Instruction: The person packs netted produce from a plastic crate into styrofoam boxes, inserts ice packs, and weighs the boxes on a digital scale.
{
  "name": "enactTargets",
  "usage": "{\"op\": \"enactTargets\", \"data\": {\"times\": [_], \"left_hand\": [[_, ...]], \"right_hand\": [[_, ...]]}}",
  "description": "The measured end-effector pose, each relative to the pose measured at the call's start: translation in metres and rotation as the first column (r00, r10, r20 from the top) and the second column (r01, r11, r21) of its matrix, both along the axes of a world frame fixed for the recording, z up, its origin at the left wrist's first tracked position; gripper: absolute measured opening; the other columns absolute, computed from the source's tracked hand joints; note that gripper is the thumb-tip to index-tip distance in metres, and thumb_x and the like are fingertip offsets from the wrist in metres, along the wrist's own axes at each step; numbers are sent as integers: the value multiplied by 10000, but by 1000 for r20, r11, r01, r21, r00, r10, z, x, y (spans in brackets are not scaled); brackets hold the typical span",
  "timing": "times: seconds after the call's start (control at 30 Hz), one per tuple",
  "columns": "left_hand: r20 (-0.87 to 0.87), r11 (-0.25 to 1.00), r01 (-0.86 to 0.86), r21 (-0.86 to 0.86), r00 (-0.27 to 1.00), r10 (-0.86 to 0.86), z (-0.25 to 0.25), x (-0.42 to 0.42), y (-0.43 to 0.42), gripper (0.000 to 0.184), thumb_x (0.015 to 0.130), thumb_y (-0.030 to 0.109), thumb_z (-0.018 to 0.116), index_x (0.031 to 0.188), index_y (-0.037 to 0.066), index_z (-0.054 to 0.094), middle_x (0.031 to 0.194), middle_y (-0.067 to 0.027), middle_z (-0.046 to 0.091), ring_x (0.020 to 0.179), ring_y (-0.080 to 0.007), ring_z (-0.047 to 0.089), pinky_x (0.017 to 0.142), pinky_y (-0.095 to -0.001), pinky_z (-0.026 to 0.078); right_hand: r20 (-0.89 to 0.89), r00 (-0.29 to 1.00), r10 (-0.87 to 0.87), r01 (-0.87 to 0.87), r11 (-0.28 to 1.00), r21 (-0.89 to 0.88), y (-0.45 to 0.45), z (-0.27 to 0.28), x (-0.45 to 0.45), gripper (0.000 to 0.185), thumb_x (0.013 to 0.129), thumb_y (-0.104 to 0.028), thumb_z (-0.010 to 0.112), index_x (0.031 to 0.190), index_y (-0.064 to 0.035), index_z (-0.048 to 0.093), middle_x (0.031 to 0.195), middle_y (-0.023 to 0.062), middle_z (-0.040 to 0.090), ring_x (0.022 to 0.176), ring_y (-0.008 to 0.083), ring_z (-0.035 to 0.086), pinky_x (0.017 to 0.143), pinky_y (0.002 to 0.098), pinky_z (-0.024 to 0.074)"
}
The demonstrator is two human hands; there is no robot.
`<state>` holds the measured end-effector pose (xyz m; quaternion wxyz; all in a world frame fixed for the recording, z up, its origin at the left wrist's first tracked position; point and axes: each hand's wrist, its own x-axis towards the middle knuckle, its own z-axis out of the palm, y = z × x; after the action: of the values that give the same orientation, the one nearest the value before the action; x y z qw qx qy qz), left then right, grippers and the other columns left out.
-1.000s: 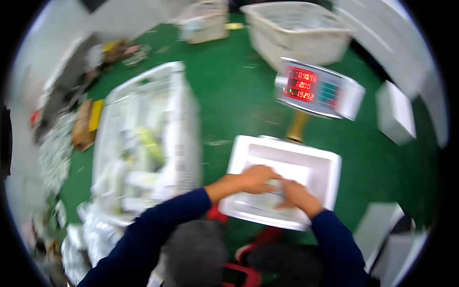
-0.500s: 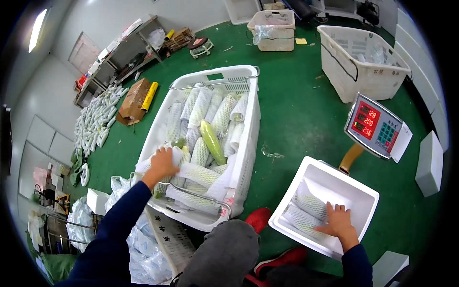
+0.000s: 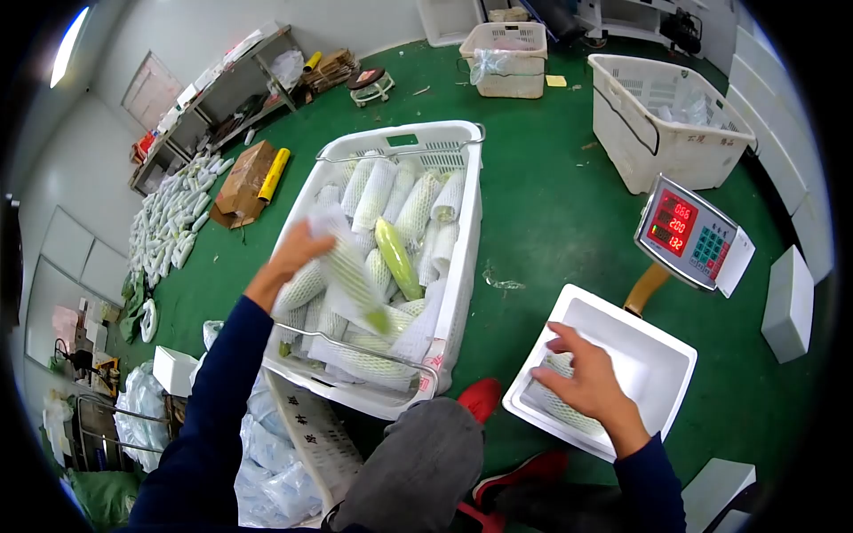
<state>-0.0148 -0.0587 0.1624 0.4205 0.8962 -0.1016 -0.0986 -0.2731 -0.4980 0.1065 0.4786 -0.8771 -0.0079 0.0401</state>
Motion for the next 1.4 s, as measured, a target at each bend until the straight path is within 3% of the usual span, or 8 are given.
{"op": "enactTargets", "data": {"times": [0.27,0.5,0.7,0.87,0.93,1.07,1.2,1.4], "left_hand": [[-383,929,-33,-368,916,-119,-146,-23,-59,587,807,269,745,1285,-14,553,1201,-135,665,1139,-251,615,1046,-410,417],[64,746,-113,656,993,94,-144,-39,-159,1011,785,713,578,1418,-53,391,1152,-279,666,1123,-421,629,1057,-596,345],[-368,657,-425,-623,900,233,-164,-36,-121,507,787,24,731,1252,-34,538,1078,-127,662,940,-258,665,814,-365,550],[59,576,-56,-816,982,179,-7,-88,-183,485,864,165,762,1244,-15,521,1065,-150,663,817,-227,695,704,-327,604],[296,939,-100,-329,933,203,-17,-121,-246,574,944,328,692,1342,-30,483,1252,-193,585,1147,-262,585,1010,-395,470],[264,739,462,-490,887,-379,-8,-121,-268,419,1016,368,551,1231,19,640,1245,-166,621,1136,-261,566,1022,-367,410],[28,967,242,80,969,-245,-54,-58,-120,350,886,268,653,1131,22,695,1113,-133,698,1016,-265,653,931,-387,487],[-29,426,502,753,671,-741,-124,-54,-14,772,628,272,816,1323,84,536,1202,-179,621,1175,-362,562,1030,-419,429]], "right_hand": [[-89,990,106,-111,992,-59,31,-2,15,484,844,-312,762,1240,-64,634,992,127,738,913,302,708,786,379,556],[125,981,147,-117,968,-222,33,-10,30,376,882,-310,709,1173,-78,656,913,114,737,809,303,703,710,381,545],[227,961,-155,108,972,207,-1,3,49,365,901,-235,730,1193,-34,640,795,67,703,721,157,668,658,320,518],[87,989,-123,24,700,713,4,40,48,833,896,-248,755,1544,-60,266,1348,141,540,1168,169,550,969,320,478],[221,975,-13,-156,668,728,41,46,48,968,826,-274,818,1554,-46,222,1427,125,478,1247,181,505,1022,325,453],[-45,940,-337,248,590,768,-3,15,30,768,747,-168,862,1396,-28,475,1256,59,620,1158,171,586,1012,329,470],[97,929,-358,364,930,-55,-84,-95,-13,756,647,-163,842,1337,-84,544,1221,158,642,1144,274,628,990,385,486],[-83,956,-280,184,798,-574,-99,-169,-7,812,682,-387,847,1370,-123,504,1162,169,658,1110,380,628,945,522,483]]}}
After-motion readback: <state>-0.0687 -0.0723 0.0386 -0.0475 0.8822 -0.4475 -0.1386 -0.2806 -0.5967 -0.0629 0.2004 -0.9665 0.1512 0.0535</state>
